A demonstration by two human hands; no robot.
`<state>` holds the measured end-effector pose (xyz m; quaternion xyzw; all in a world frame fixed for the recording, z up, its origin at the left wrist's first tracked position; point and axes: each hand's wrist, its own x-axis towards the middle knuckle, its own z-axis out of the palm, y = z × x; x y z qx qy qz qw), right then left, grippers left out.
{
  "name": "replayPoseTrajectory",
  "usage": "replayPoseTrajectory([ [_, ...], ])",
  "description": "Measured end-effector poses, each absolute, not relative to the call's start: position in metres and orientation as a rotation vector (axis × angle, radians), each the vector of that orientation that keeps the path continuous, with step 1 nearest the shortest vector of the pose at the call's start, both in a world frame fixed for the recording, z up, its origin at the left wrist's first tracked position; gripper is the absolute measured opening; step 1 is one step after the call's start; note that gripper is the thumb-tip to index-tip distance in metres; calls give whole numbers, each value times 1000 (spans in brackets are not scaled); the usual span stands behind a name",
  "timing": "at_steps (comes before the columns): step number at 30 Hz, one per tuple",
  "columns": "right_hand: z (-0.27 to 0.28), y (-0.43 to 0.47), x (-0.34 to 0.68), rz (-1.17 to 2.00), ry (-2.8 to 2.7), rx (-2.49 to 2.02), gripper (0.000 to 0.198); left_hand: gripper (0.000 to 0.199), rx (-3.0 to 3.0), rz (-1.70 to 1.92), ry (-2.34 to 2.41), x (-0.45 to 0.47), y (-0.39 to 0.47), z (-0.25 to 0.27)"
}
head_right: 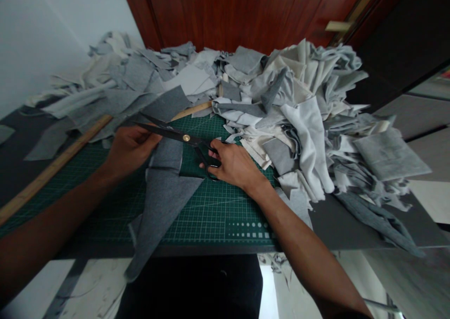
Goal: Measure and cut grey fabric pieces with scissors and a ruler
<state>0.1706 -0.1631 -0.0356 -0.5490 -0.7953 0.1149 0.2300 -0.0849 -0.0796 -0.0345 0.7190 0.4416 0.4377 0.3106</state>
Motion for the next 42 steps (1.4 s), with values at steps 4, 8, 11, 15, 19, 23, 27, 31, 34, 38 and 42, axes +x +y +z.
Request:
replayPoseTrajectory([
  [4, -36, -163, 171, 320, -2187, -1505, 25, 13, 1890, 1121, 1215, -86, -79, -35],
  [8, -36, -163, 171, 332, -2182, -1508, 23, 10, 1883, 1122, 1204, -87, -78, -37],
  [11, -36, -163, 171, 346, -2179, -1508, 23, 11, 1887, 1133, 1185, -87, -78, -38],
  [15, -36, -163, 170, 350, -2174, -1510, 22, 11, 1918, 1141, 1167, -87, -78, -37],
  [19, -37, -163, 170, 387, -2166, -1486, 22, 14, 1937, 1138, 1148, -88, -78, -37],
  [23, -38, -162, 171, 442, -2140, -1462, 20, 19, 1986, 1127, 1116, -89, -77, -40],
  [27, -35, -163, 171, 458, -2160, -1499, 26, 17, 2024, 1147, 1062, -89, -75, -41],
  [31, -31, -166, 169, 412, -2194, -1554, 34, 15, 2047, 1185, 996, -88, -74, -41],
  [34, -30, -167, 168, 389, -2202, -1572, 34, 13, 2027, 1158, 1022, -88, -76, -38],
  [38, -31, -167, 168, 372, -2208, -1580, 33, 12, 2020, 1128, 1054, -86, -79, -33],
  [42, -32, -165, 169, 363, -2211, -1568, 33, 11, 1985, 1111, 1113, -86, -80, -33],
])
